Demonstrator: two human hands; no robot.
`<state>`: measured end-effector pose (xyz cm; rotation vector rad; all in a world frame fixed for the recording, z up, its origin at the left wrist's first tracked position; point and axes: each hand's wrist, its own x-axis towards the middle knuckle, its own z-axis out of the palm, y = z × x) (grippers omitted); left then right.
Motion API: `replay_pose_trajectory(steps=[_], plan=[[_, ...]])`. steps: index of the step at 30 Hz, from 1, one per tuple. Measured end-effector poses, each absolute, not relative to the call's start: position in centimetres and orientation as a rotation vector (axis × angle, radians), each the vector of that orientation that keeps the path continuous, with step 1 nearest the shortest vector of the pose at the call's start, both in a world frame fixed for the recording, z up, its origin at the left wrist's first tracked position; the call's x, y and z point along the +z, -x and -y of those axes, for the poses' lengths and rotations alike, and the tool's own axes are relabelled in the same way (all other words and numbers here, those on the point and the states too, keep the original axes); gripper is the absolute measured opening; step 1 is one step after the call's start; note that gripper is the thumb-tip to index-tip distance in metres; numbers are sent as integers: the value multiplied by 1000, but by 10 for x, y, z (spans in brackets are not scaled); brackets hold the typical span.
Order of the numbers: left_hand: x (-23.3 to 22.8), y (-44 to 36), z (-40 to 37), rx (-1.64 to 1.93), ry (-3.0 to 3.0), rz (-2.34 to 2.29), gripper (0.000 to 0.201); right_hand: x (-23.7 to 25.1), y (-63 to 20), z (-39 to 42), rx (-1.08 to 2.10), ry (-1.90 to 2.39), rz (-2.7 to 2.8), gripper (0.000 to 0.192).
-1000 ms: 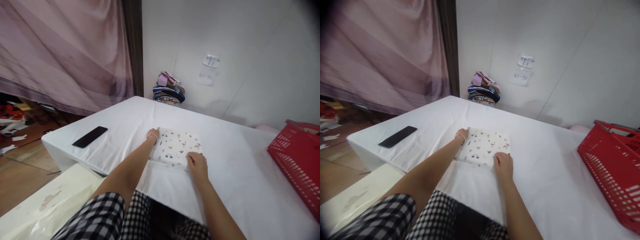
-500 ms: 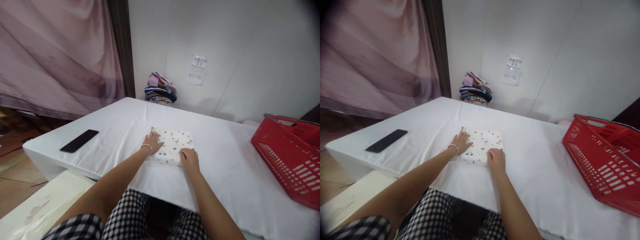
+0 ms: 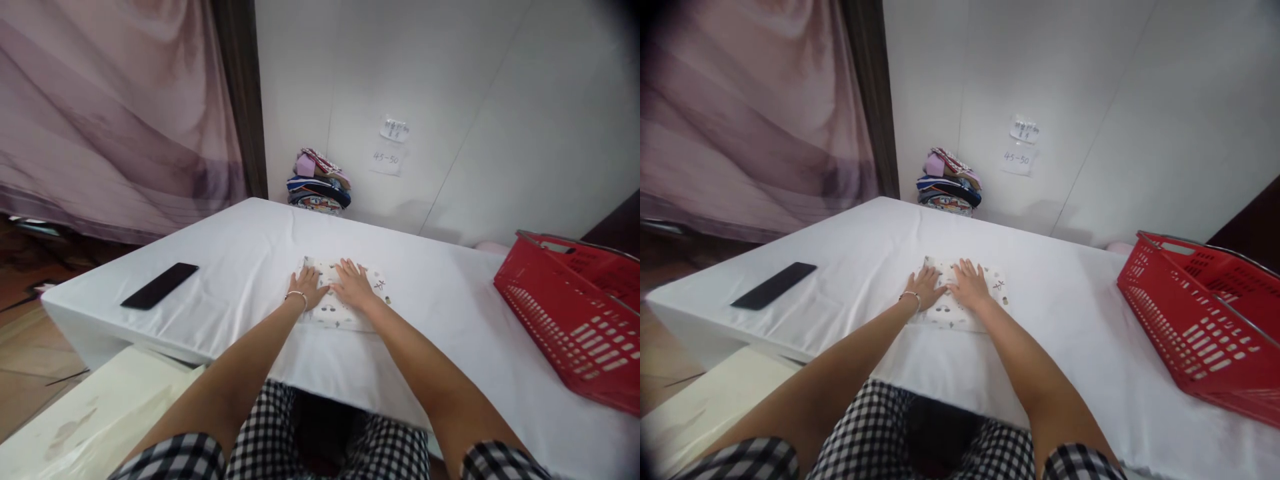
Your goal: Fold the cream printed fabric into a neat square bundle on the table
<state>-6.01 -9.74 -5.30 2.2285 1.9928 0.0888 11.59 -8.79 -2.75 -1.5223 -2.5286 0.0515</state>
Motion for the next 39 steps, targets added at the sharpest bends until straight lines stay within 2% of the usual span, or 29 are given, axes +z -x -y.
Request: replay_pose_trajectory(steps=[4,9,16,27,33,39], plan=[[-57,63,95,94,-2220,-1959,70,-49,-149,52,249,2023,2343,68],[-60,63,93,120,-2221,-1950,69,-65,-166,40,286,2042,2321,71],[-55,61,96,108,-2211,-1955,67,-47,-157,48,361,2092,2330,67],[-58,64,92,103,-2211,-1940,66,-54,-174,134,178,1826,2359,45],[-50,70,94,241,-2161,-1851,62,-68,-199,190,32,1404,2530,55],[-46,80,145,362,-2345,-1679,63,-72,-217,195,18,1448,2498,47]])
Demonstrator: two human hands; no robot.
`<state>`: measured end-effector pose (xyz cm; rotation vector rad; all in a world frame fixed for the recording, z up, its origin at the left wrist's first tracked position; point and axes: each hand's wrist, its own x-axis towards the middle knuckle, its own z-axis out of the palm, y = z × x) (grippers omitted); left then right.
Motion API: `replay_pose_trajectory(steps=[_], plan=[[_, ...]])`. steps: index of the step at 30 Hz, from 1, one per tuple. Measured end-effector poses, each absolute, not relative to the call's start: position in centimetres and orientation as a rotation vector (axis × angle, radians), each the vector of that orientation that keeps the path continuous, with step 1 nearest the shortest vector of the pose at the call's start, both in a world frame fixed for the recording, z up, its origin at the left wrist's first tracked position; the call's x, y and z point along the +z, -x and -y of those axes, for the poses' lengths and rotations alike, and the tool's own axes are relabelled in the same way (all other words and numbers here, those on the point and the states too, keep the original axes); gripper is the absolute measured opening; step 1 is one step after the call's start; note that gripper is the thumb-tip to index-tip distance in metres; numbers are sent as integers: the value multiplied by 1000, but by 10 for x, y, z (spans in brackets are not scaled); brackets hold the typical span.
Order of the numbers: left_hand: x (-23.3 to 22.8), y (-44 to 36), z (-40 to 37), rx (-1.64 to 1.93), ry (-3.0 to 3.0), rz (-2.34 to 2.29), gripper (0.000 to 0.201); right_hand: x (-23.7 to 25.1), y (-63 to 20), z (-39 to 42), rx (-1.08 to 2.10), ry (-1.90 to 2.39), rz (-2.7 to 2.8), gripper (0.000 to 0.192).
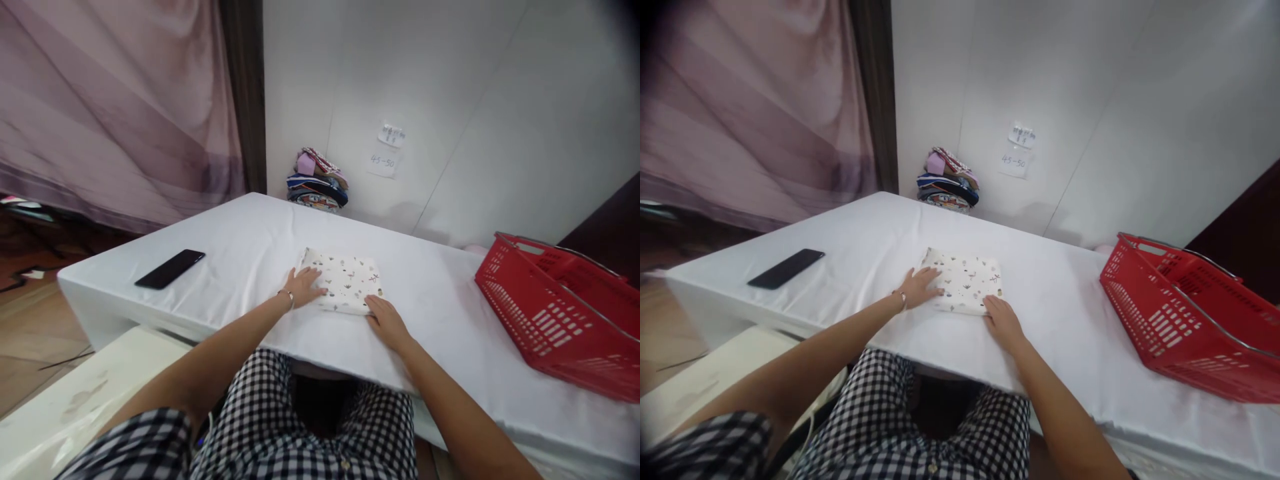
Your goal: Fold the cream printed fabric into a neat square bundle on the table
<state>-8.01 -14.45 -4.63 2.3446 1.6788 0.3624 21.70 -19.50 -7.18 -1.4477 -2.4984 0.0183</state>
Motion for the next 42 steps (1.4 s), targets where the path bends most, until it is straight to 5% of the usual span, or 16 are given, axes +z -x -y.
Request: replay_pose_trajectory(steps=[9,16,22,33,37,42], plan=[[-64,109,198,452,-2563,-1716,56,-55,-192,183,-210,1632,2646,65],[-62,101,191,484,-2588,-1781,61,-30,-191,189,-254,1718,2577,45],[-57,107,191,556,-2558,-1759,57,-10,-205,204,-235,1585,2510,47],[33,109,184,1524,-1883,-1302,48,75,-247,211,326,1243,1846,43],[62,92,148,1533,-1547,-1169,55,93,-253,178,527,1191,1573,56],[38,77,88,1187,-1278,-1575,55,45,-246,119,754,1443,1296,66]])
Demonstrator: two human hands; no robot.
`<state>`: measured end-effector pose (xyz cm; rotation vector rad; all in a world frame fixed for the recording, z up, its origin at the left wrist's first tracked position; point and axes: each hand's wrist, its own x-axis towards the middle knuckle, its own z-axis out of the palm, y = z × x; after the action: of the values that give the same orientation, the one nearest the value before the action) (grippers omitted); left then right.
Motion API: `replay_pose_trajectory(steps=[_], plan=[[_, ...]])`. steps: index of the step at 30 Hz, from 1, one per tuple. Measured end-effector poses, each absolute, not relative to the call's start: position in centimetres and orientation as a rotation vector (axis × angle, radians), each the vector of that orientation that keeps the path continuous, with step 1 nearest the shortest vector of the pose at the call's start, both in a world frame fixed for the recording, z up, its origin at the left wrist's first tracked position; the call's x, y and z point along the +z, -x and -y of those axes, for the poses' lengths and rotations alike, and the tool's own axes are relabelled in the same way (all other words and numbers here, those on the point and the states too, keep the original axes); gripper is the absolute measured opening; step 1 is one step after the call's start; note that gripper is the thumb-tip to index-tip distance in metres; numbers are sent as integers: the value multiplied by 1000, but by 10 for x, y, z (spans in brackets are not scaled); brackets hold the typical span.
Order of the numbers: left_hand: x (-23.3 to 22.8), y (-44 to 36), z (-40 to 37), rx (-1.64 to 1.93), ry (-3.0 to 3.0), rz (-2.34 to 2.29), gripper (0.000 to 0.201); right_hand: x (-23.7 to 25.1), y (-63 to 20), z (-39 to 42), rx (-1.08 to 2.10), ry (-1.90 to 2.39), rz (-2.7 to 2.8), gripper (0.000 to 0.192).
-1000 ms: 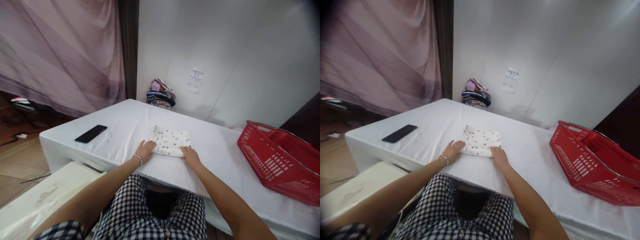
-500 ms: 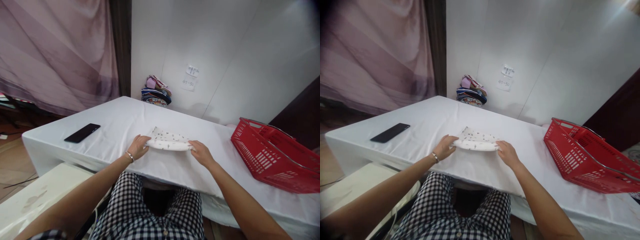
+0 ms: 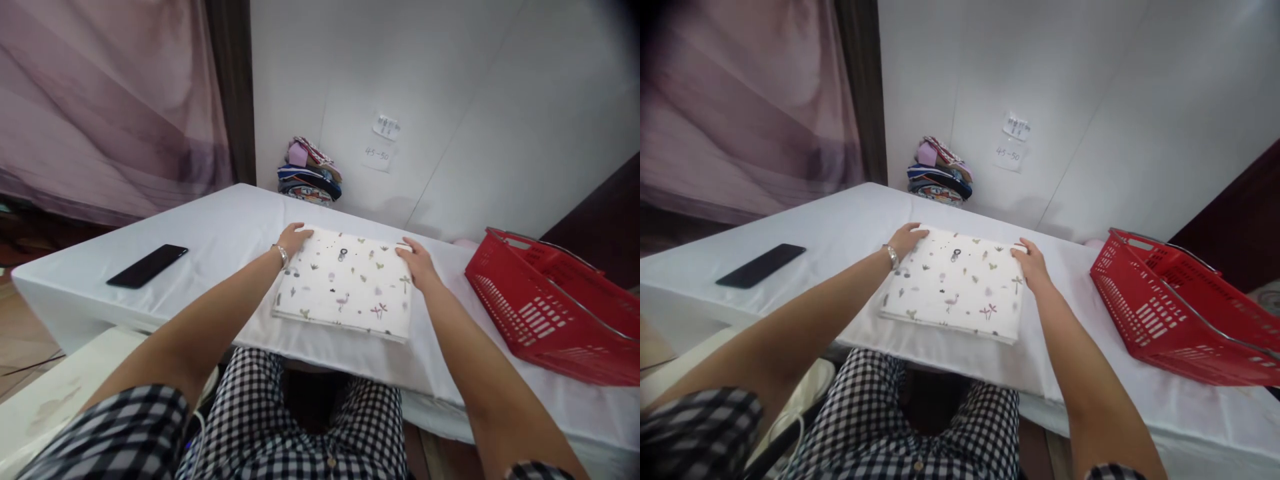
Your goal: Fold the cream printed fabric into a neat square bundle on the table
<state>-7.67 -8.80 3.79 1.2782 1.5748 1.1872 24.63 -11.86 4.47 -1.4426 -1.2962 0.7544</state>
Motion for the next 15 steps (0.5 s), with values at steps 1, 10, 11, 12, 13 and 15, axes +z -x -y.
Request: replay_pose_trajectory(steps=[1,10,11,12,13,15], plan=[[27,76,80,1079,-1266,-1680,56,29,-244,112,787,1541,1268,66],[-49,90,103,590,-1517,-1874,70,-56,-238,136,795,1960,1479,78],[-52,89,108,548,-1575,-1878,70,-56,-237,140,789,1968,1498,79],[-53,88,112,516,-1612,-1885,69,-56,-237,142,785,1971,1512,80],[-54,86,114,491,-1631,-1892,67,-56,-237,143,778,1964,1518,80],[-53,83,113,499,-1640,-1888,62,-56,-235,142,755,1916,1504,79]])
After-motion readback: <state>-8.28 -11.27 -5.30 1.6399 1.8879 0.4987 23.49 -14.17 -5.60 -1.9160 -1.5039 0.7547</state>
